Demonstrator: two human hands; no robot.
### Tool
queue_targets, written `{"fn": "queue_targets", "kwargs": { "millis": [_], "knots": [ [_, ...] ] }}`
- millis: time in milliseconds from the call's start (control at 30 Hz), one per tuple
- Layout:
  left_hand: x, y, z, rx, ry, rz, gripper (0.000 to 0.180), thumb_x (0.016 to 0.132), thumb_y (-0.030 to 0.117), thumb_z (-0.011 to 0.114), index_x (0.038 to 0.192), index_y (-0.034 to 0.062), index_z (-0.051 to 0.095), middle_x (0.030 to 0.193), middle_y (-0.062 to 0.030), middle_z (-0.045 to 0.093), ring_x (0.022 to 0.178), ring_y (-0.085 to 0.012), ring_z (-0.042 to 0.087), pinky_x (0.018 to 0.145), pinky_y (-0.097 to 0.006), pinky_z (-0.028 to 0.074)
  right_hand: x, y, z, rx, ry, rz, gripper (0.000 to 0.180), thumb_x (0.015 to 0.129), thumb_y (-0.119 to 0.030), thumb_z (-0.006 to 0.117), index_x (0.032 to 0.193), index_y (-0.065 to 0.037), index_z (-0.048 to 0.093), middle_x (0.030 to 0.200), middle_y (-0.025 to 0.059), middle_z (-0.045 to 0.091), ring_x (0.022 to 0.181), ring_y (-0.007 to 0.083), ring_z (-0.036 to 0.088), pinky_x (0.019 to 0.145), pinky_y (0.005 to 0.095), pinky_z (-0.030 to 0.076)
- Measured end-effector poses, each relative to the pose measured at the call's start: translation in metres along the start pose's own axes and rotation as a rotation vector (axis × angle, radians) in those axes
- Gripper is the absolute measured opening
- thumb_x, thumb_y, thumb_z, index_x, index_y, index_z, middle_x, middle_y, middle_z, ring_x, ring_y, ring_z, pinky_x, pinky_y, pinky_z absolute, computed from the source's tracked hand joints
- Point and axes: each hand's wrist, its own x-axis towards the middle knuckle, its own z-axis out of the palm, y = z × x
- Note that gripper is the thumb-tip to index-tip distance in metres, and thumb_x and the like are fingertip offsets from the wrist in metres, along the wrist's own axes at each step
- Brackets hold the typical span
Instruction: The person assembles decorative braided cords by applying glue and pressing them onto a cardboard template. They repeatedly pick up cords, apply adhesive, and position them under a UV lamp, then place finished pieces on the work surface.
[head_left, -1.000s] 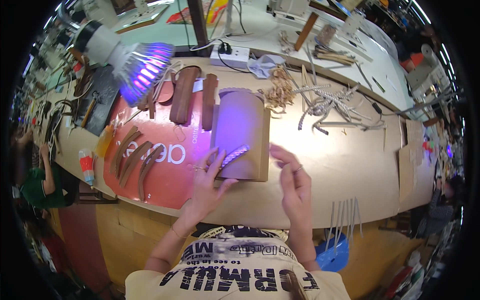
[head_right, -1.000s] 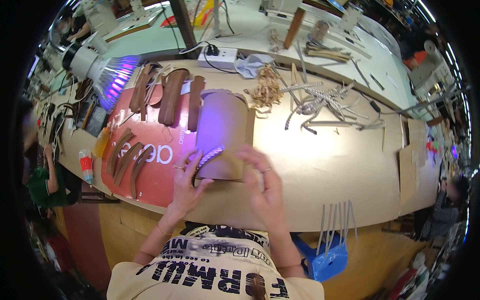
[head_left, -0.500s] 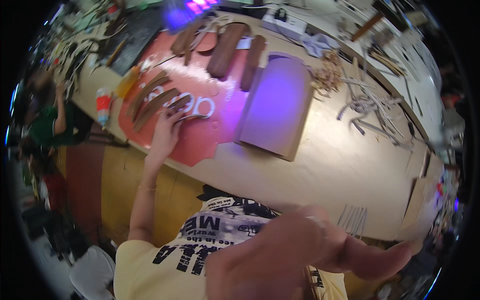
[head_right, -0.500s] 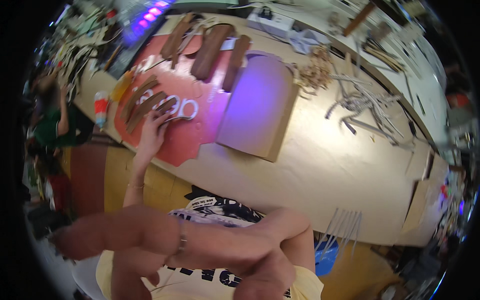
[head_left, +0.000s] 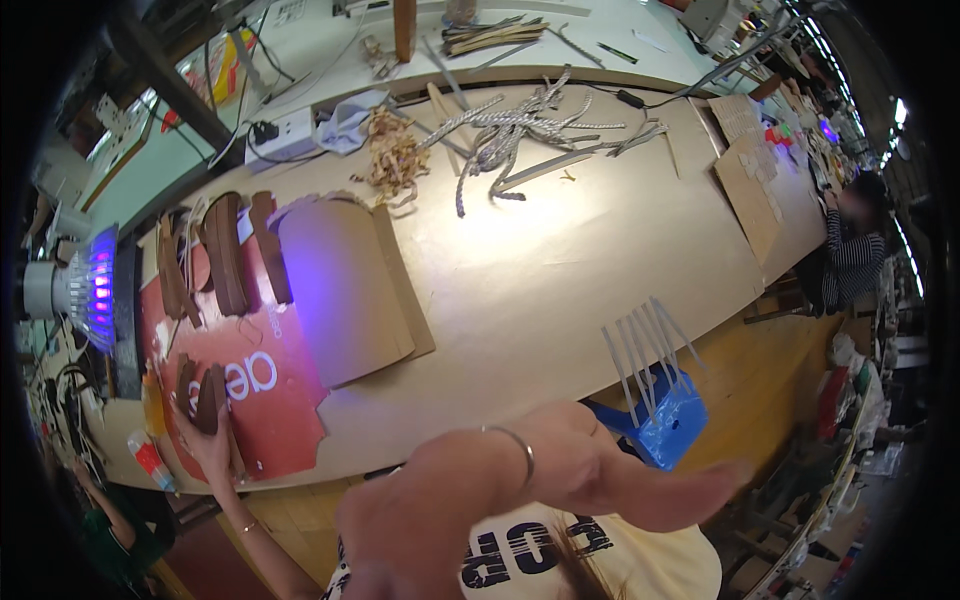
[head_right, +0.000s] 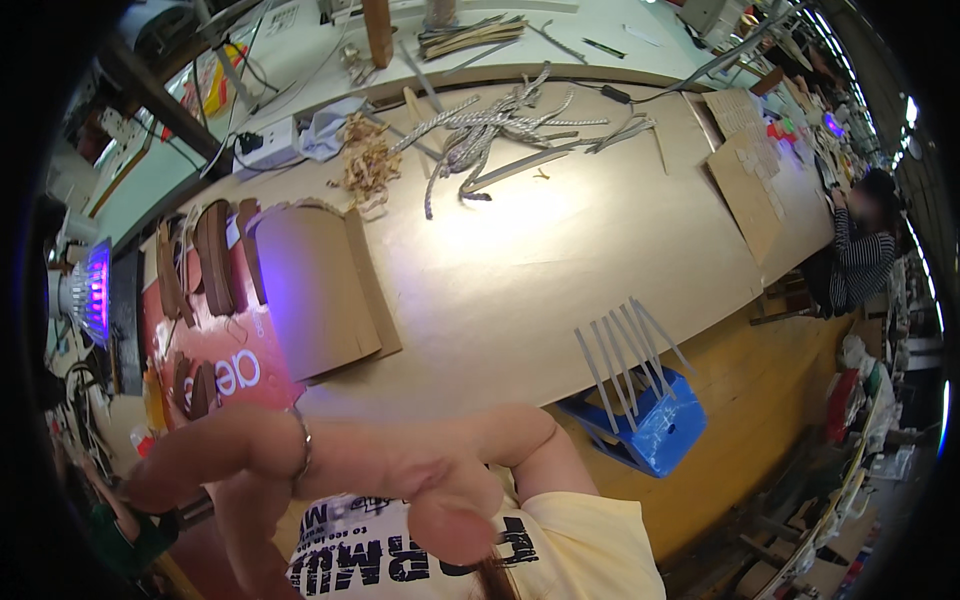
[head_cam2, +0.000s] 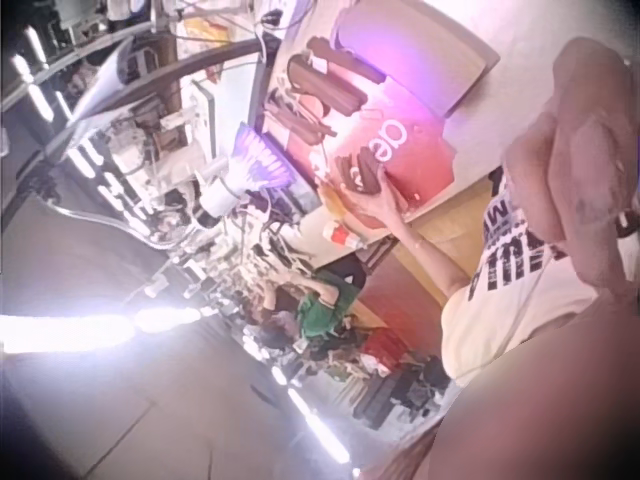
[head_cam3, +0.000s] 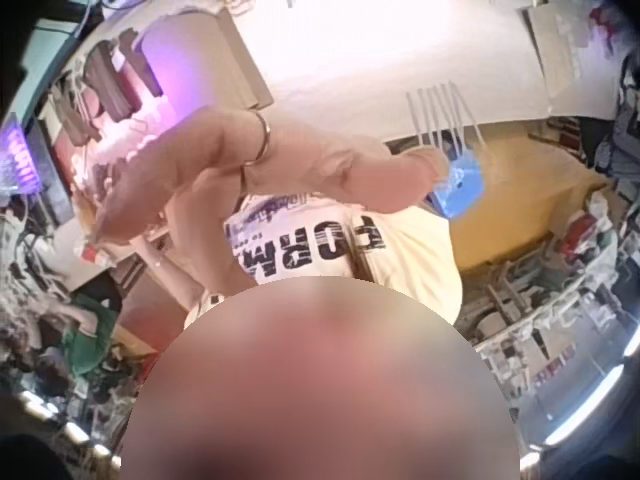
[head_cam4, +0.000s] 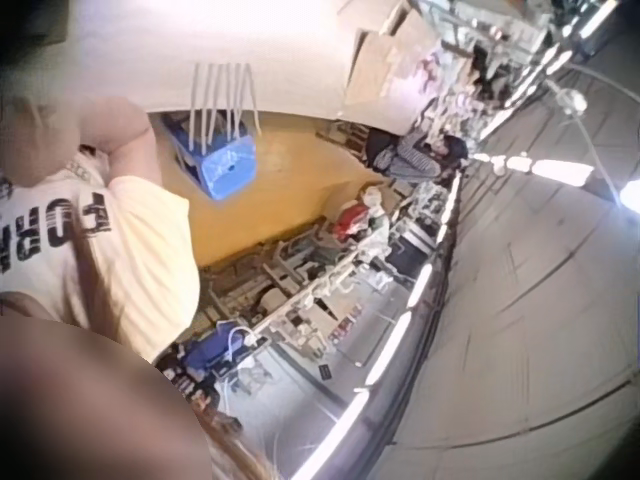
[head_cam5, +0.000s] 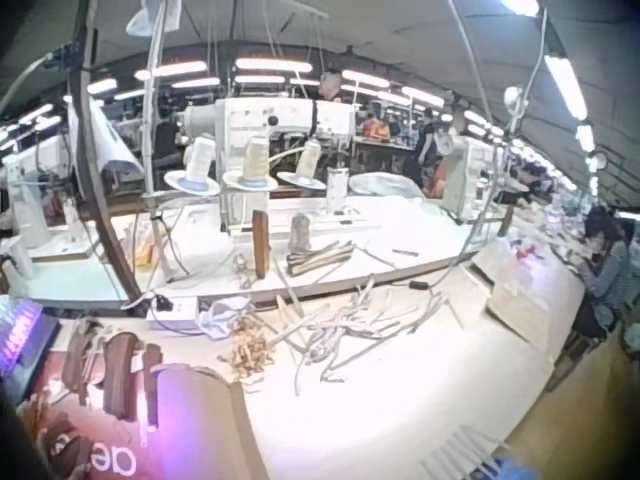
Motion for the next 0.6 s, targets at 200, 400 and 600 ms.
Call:
{"fn": "queue_targets", "kwargs": {
  "millis": [200,400,600],
  "knots": [
    [0.000,-0.021,-0.008,0.015,-0.181,-0.052,0.089,0.076,0.026,0.080,0.151,0.0177,0.033,0.141,-0.0253,0.040,0.125,-0.0414,0.043,0.103,-0.047,0.038,-0.059,-0.053,-0.070,-0.926,0.712,0.237,0.039,0.100,-0.030,0.053,0.119,0.003,0.060,0.088,0.0077,0.064,0.084,0.0155,0.062,0.080,0.0308,0.049],
    [0.009,-0.048,-0.006,-0.296,-0.319,-0.009,0.087,0.079,0.027,0.077,0.150,0.0081,0.031,0.130,-0.0240,0.052,0.115,-0.0332,0.055,0.098,-0.040,0.044,-0.186,-0.155,-0.122,-1.597,1.326,0.370,0.024,0.098,-0.019,0.059,0.112,0.000,0.064,0.092,0.0054,0.068,0.087,0.0118,0.065,0.078,0.0254,0.050],
    [0.034,-0.056,-0.009,-0.306,-0.403,-0.186,0.051,0.083,0.019,0.073,0.125,-0.0040,0.057,0.111,-0.0206,0.065,0.098,-0.0284,0.065,0.086,-0.037,0.050,-0.267,-0.231,-0.165,-1.819,1.542,0.450,0.029,0.093,-0.023,0.063,0.108,0.002,0.066,0.086,0.0095,0.070,0.080,0.0142,0.067,0.072,0.0269,0.052]
  ]
}}
